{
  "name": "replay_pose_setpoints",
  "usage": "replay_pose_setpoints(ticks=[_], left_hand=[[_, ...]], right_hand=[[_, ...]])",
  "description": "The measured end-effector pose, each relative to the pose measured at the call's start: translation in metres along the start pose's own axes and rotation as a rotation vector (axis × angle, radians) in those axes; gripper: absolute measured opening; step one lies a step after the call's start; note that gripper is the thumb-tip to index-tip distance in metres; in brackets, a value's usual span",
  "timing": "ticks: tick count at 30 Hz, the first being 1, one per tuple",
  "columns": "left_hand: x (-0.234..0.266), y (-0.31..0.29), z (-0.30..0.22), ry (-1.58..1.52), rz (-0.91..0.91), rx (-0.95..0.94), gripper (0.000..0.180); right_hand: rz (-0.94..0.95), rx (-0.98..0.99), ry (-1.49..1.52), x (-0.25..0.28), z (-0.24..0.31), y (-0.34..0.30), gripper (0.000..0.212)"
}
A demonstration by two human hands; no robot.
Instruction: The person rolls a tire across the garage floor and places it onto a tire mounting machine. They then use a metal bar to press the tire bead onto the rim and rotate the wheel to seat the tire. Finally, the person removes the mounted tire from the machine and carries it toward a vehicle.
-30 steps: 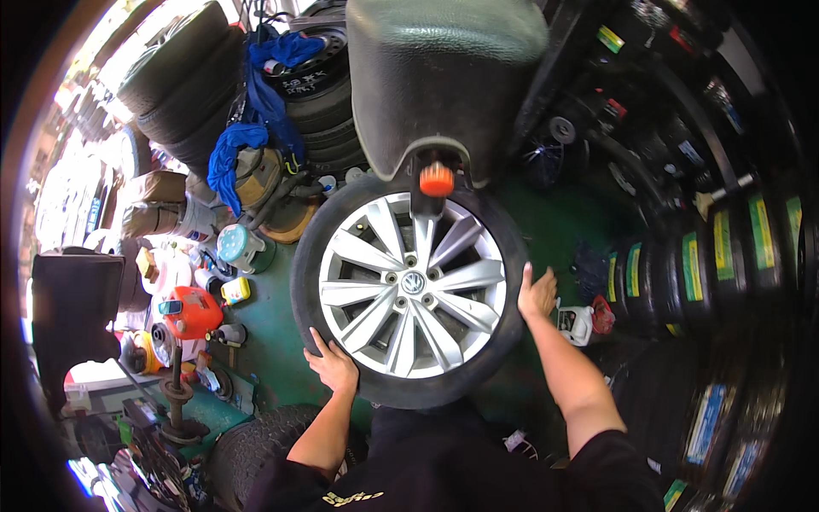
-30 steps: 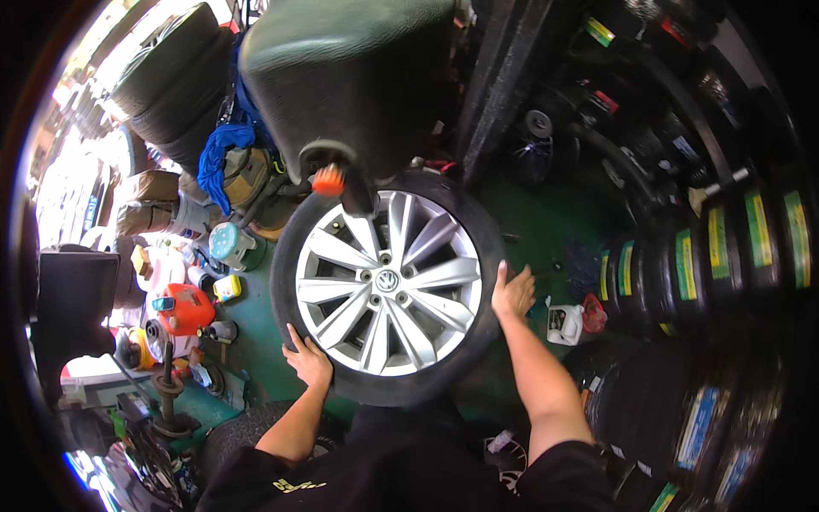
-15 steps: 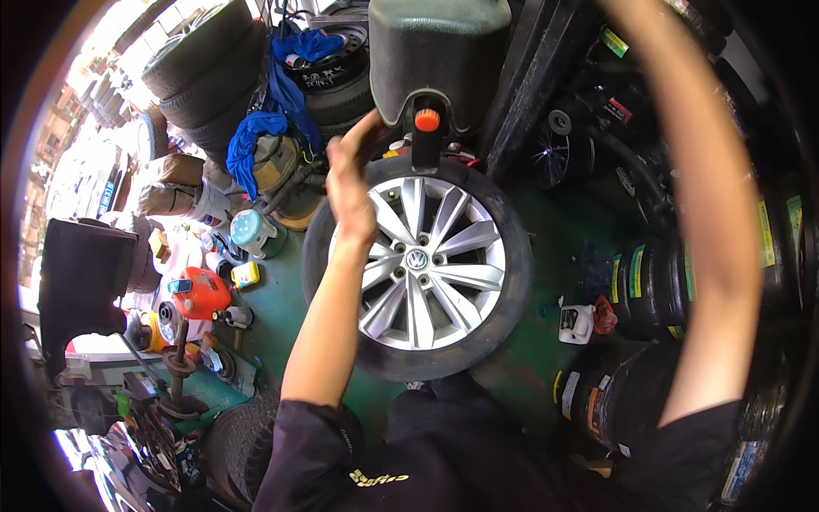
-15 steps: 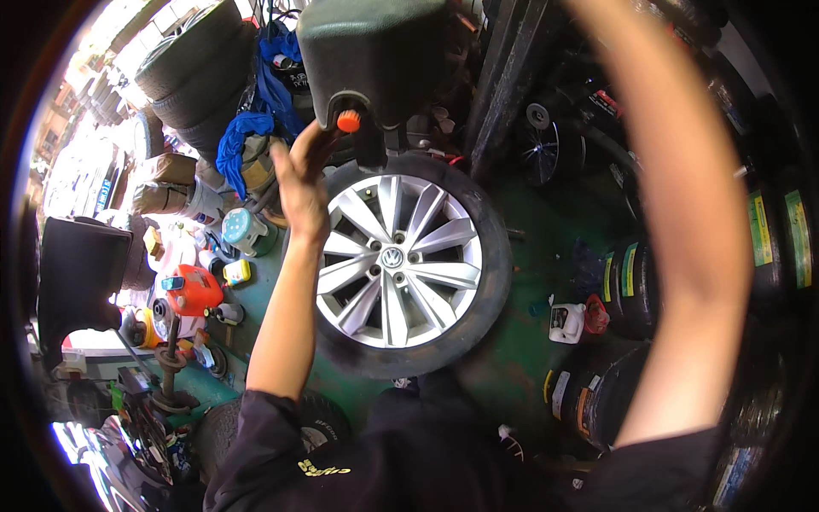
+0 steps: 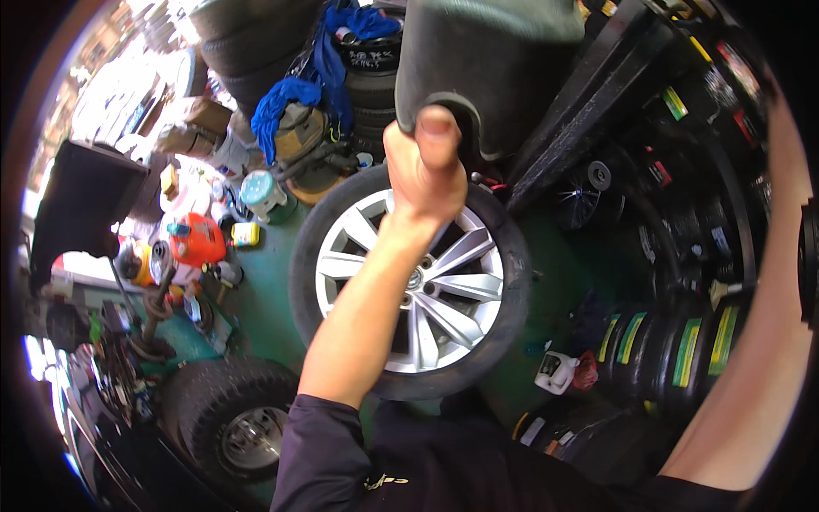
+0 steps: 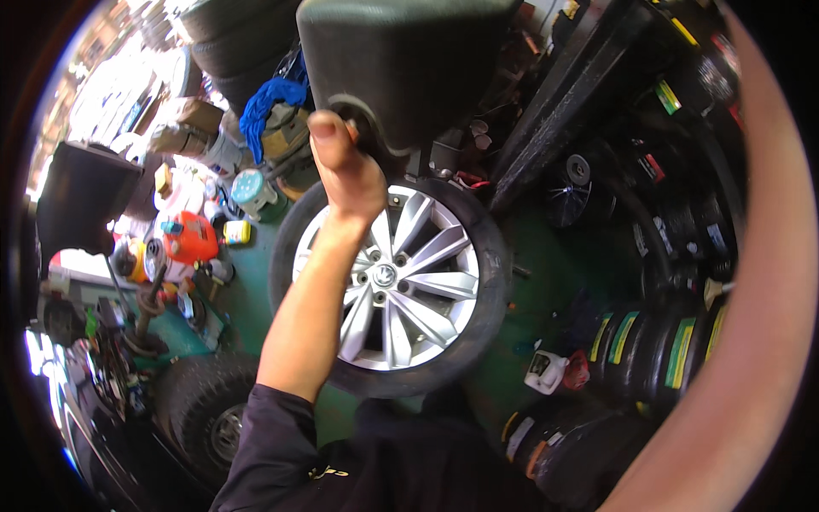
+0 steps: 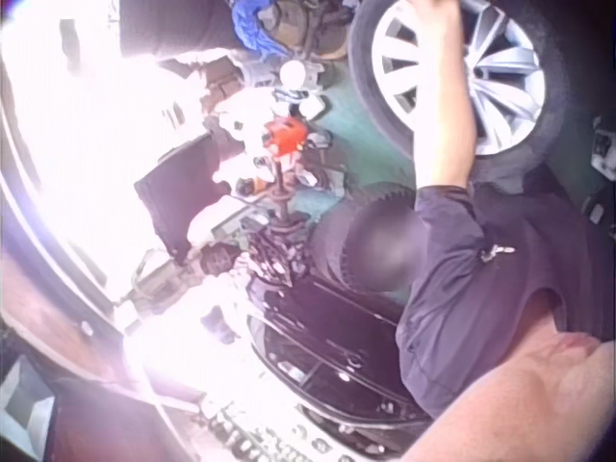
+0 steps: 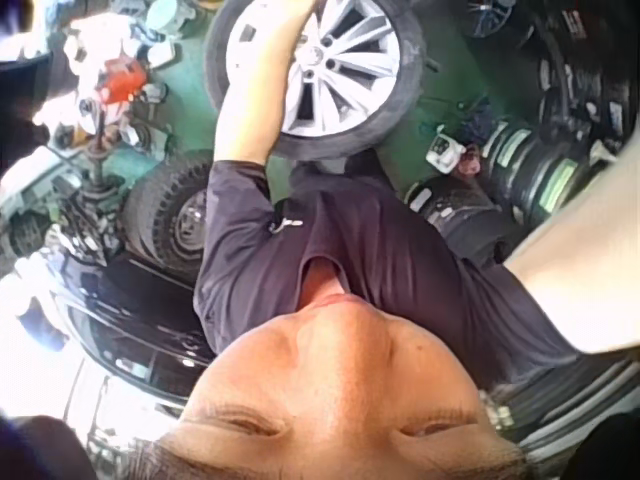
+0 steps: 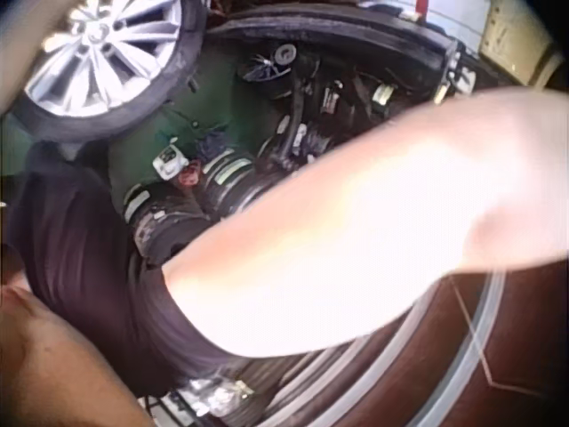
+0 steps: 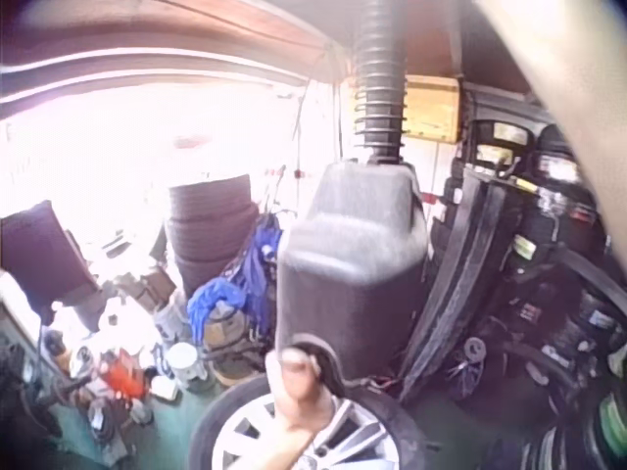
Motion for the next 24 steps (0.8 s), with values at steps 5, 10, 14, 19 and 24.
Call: replay_pose_setpoints(ticks=[5, 10, 14, 19, 24], left_hand=[[0.013, 0.004, 0.023, 0.233, -0.155, 0.124, 0.091], [0.039, 0.0, -0.004, 0.55, -0.286, -0.38, 0.041], [0.055, -0.019, -0.012, 0.677, -0.381, -0.553, 0.05], [0.071, -0.041, -0.012, 0.609, -0.414, -0.534, 0.063], [0.087, -0.051, -0.004, 0.372, -0.303, -0.394, 0.076]], right_hand=[[0.025, 0.081, 0.145, -0.072, 0.018, 0.004, 0.057], [0.017, 0.121, 0.252, -0.104, 0.047, 0.012, 0.055], [0.027, 0.164, 0.305, -0.117, 0.071, 0.014, 0.053], [0.033, 0.203, 0.338, -0.129, 0.094, 0.015, 0.051], [0.034, 0.226, 0.37, -0.139, 0.111, 0.013, 0.049]])
Point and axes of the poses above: each hand's wrist, its own y-axis towards the middle knuckle, its own x-axis out of the back of the hand, z = x × y, the point moved 10 cm from there along y, towards the middle knuckle, and after that the axes turned 6 degrees about -z, right-handed, at the moved point
